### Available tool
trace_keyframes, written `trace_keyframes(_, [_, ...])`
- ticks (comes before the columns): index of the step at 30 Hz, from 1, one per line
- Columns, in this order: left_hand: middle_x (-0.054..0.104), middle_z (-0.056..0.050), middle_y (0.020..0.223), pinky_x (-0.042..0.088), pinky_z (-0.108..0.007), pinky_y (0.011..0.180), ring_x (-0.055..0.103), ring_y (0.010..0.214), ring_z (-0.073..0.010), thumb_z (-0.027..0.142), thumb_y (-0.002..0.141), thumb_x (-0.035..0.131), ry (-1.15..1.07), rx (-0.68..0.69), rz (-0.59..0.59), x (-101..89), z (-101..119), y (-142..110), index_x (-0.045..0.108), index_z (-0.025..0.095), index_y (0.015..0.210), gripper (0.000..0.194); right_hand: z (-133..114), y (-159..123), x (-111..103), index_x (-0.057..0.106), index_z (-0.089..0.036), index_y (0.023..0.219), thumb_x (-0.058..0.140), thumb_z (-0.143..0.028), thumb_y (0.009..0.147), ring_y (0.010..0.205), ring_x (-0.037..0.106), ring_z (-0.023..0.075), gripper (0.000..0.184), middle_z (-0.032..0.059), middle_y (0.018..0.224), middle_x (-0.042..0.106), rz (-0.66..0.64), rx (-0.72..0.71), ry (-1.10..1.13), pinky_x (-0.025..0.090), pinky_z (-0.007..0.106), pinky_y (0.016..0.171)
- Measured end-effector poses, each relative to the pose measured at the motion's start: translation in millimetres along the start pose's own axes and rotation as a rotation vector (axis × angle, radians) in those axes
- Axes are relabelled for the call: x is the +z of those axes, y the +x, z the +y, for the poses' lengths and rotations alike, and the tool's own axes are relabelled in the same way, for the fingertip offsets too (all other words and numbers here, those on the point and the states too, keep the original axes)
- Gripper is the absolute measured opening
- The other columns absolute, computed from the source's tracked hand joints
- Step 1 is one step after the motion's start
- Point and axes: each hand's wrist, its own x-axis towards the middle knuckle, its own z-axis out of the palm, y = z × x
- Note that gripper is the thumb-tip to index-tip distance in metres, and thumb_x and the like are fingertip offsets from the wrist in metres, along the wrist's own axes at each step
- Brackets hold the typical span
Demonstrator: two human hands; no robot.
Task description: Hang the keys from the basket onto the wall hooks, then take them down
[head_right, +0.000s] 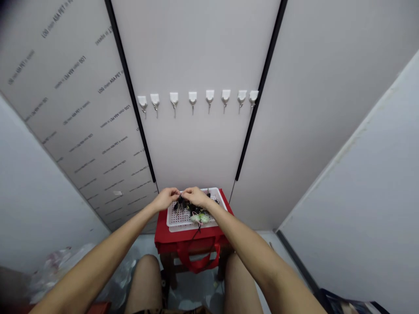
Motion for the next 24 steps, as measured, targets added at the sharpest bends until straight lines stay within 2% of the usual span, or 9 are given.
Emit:
trace_keyframes(3, [0.049,0.002,0.053,0.034,-0.019,0.054,0.043,0.051,-0.0062,0.017,0.060,0.043,-0.255,0.007,-0.035,-9.8,11.0,1.6,0.050,0.011,0.063,0.010,-11.9,-2.1,-3.6,0.052,-0.012,0.064,0.043,-0.033,0.062,0.051,0.043,0.0053,0.023,-0.0017,0.054,0.049,-0.012,0.006,0.179,0.031,0.015,0.044])
trace_keyframes(5, [0.049,0.003,0.050,0.034,-0.018,0.052,0.043,0.048,-0.0055,0.014,0.057,0.046,-0.396,-0.007,-0.052,-16.3,18.5,1.9,0.049,0.011,0.061,0.006,-19.5,-2.4,-6.4,0.049,-0.012,0.062,0.047,-0.027,0.060,0.049,0.043,0.0044,0.015,-0.0029,0.054,0.049,-0.025,0.003,0.248,0.032,0.015,0.044])
trace_keyframes(8, [0.048,0.005,0.046,0.034,-0.018,0.050,0.043,0.045,-0.0046,0.011,0.053,0.050,-0.571,-0.039,-0.012,-26.0,27.3,1.2,0.046,0.012,0.058,0.006,-29.5,-2.3,-10.0,0.047,-0.013,0.063,0.047,-0.013,0.055,0.046,0.042,0.0035,0.007,-0.0048,0.052,0.048,-0.038,0.005,0.289,0.033,0.015,0.045])
trace_keyframes(12, [0.049,0.005,0.046,0.036,-0.019,0.051,0.045,0.044,-0.0041,0.012,0.053,0.052,-0.854,-0.091,0.079,-36.3,31.5,-0.8,0.044,0.013,0.061,0.011,-35.1,-3.0,-9.2,0.048,-0.014,0.072,0.043,-0.012,0.059,0.047,0.045,0.0041,0.014,-0.0042,0.056,0.050,-0.032,0.027,0.344,0.036,0.017,0.048])
trace_keyframes(16, [0.050,0.004,0.049,0.035,-0.016,0.049,0.046,0.045,-0.0035,0.013,0.052,0.053,-1.077,-0.098,0.177,-38.6,30.2,-2.1,0.043,0.013,0.064,0.017,-32.9,-4.0,-2.9,0.048,-0.014,0.078,0.047,-0.015,0.060,0.053,0.047,0.0038,0.018,-0.0025,0.063,0.052,-0.059,-0.037,0.370,0.035,0.015,0.049])
trace_keyframes(21, [0.050,0.004,0.049,0.035,-0.015,0.048,0.047,0.046,-0.0037,0.009,0.053,0.051,-1.248,-0.106,0.293,-33.3,30.1,-1.7,0.041,0.013,0.065,0.016,-33.9,-4.5,-1.2,0.042,-0.013,0.090,0.051,-0.024,0.059,0.045,0.043,0.0042,0.033,-0.0051,0.051,0.047,-0.063,-0.058,0.352,0.034,0.016,0.044])
trace_keyframes(24, [0.049,0.004,0.048,0.035,-0.015,0.047,0.046,0.045,-0.0035,0.006,0.054,0.049,-1.304,-0.136,0.346,-29.5,31.9,-0.1,0.041,0.013,0.064,0.015,-35.8,-5.7,-2.5,0.034,-0.014,0.102,0.052,-0.023,0.057,0.041,0.039,0.0036,0.049,-0.0089,0.045,0.040,-0.023,-0.137,0.324,0.032,0.016,0.043])
